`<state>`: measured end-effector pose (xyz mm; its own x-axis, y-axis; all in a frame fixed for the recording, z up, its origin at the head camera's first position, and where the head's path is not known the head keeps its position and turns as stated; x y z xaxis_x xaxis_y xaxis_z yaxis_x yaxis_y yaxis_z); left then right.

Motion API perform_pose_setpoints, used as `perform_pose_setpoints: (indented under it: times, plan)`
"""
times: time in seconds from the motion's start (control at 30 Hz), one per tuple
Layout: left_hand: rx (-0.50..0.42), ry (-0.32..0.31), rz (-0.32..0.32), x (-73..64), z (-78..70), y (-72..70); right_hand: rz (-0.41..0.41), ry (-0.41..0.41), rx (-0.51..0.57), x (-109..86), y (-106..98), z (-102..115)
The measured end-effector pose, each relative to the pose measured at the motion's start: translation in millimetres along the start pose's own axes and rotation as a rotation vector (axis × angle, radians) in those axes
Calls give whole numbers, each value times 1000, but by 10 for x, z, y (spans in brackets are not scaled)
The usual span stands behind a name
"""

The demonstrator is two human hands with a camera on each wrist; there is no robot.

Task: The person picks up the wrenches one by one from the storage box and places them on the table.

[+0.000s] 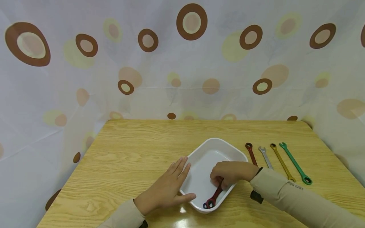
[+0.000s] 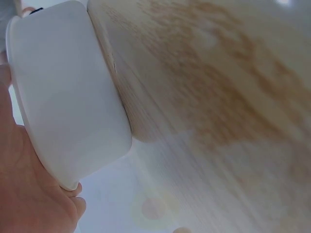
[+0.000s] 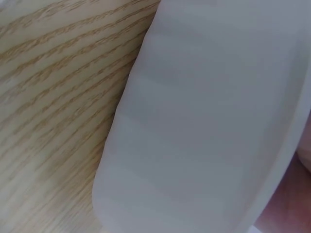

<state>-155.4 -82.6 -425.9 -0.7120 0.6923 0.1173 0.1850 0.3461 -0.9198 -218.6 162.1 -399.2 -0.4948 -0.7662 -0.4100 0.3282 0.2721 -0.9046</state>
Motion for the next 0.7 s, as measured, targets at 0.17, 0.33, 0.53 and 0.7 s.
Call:
perform_pose_setpoints:
  times: [0.17,0.33,0.53,0.7]
  plan:
    - [-7,-6,3,5,2,1,1,-33,32,-3,-1,-20]
    - [-9,-12,7,8,1,8,13,-67,52,-12,-14,-21]
    - [-5,-13,14,8,3,22,-37,-124,45,-38,-46,-32]
    - [8,-16,17,12,10,23,-126,-169,40,-57,-135,-69]
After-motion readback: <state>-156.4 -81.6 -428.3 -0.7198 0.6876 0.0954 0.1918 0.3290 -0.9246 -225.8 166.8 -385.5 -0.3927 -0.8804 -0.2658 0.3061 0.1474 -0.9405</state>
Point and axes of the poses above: each hand's wrist, its own x-axis towards the middle knuckle, its own y-axis out of the palm, z = x × y, the point moved 1 cm from there along x, towards the middle knuckle, and after that the axes turned 14 degrees about -x, right-handed, at the moved point
